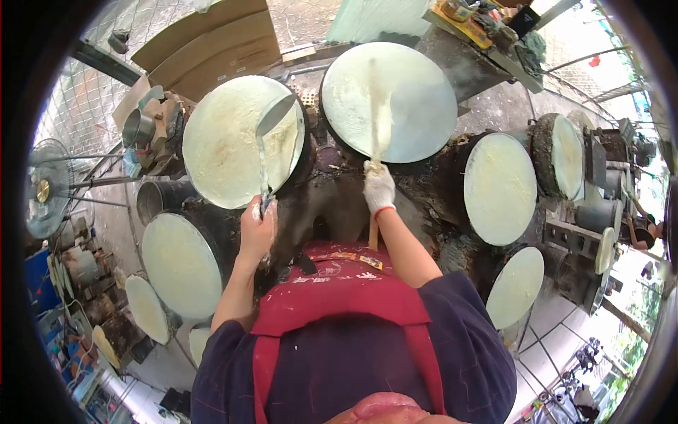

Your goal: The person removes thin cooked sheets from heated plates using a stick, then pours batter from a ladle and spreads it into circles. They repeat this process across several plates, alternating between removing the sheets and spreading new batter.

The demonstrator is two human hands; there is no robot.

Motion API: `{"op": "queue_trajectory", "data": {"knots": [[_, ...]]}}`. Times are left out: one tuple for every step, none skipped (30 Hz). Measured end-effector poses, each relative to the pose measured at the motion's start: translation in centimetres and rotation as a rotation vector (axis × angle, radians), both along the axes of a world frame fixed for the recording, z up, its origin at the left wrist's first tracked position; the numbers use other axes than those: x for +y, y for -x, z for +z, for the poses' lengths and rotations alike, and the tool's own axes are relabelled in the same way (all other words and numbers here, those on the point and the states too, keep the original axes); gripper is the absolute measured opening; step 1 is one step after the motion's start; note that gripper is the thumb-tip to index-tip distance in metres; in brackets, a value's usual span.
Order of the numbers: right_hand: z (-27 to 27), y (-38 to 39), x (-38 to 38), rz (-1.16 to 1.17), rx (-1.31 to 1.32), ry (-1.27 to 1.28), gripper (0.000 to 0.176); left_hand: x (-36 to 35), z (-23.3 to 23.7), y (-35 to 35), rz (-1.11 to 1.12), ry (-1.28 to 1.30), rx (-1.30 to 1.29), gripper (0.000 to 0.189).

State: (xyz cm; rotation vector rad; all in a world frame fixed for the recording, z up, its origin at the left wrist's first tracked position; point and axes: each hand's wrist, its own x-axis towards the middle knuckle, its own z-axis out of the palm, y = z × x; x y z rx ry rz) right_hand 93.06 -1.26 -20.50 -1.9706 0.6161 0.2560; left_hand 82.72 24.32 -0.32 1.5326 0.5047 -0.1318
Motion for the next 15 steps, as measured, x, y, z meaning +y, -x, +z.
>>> {"op": "queue_trajectory", "data": {"knots": [[1.2,0.4,-1.2,-0.087,0.037,-0.079,0.032,0.2,0.2,0.5,0.000,0.019,0.005,0.007],[2.5,0.8,-2.4,-0.180,0.070,-0.156,0.030,0.2,0.3,1.0,0.003,0.035,0.010,0.007],[7.1,0.9,-2.7,-0.307,0.179,-0.331,0.029,0.2,0.5,1.5,0.010,0.049,0.018,0.007],[7.0,0.9,-3.2,-0.409,0.139,-0.509,0.029,-0.1,1.0,1.8,0.029,0.066,0.040,0.008],[6.9,1.1,-3.4,-0.301,0.125,-0.456,0.029,-0.5,1.0,2.1,0.042,0.058,0.039,0.008],[8.0,1.5,-2.7,-0.195,0.113,-0.404,0.029,-0.8,0.9,2.4,0.053,0.048,0.041,0.009],[8.5,1.7,-2.2,-0.087,0.098,-0.353,0.029,-1.2,0.8,2.6,0.067,0.036,0.040,0.009],[8.4,2.1,-1.9,0.151,0.062,-0.119,0.032,-1.7,0.6,2.8,0.077,0.040,0.029,0.010],[7.7,2.2,-2.2,0.343,-0.127,0.231,0.038,-2.5,0.7,2.9,0.092,0.037,0.028,0.009],[7.4,2.0,-3.6,0.303,-0.051,0.253,0.040,-3.3,0.9,3.0,0.104,0.030,0.029,0.009],[7.2,1.8,-5.4,0.260,0.024,0.273,0.042,-4.0,1.2,3.0,0.114,0.021,0.029,0.009],[7.0,1.1,-7.2,0.204,-0.009,0.328,0.042,-4.7,1.3,2.9,0.115,-0.008,0.021,0.009],[7.0,0.1,-9.3,0.202,-0.040,0.348,0.040,-5.5,1.4,3.0,0.115,-0.035,0.017,0.009],[7.2,-0.9,-11.3,0.164,0.038,0.247,0.039,-6.3,1.5,3.0,0.115,-0.058,0.012,0.009],[8.2,-1.9,-12.7,0.127,0.111,0.147,0.038,-7.1,1.6,2.9,0.134,-0.056,0.020,0.009]]}}
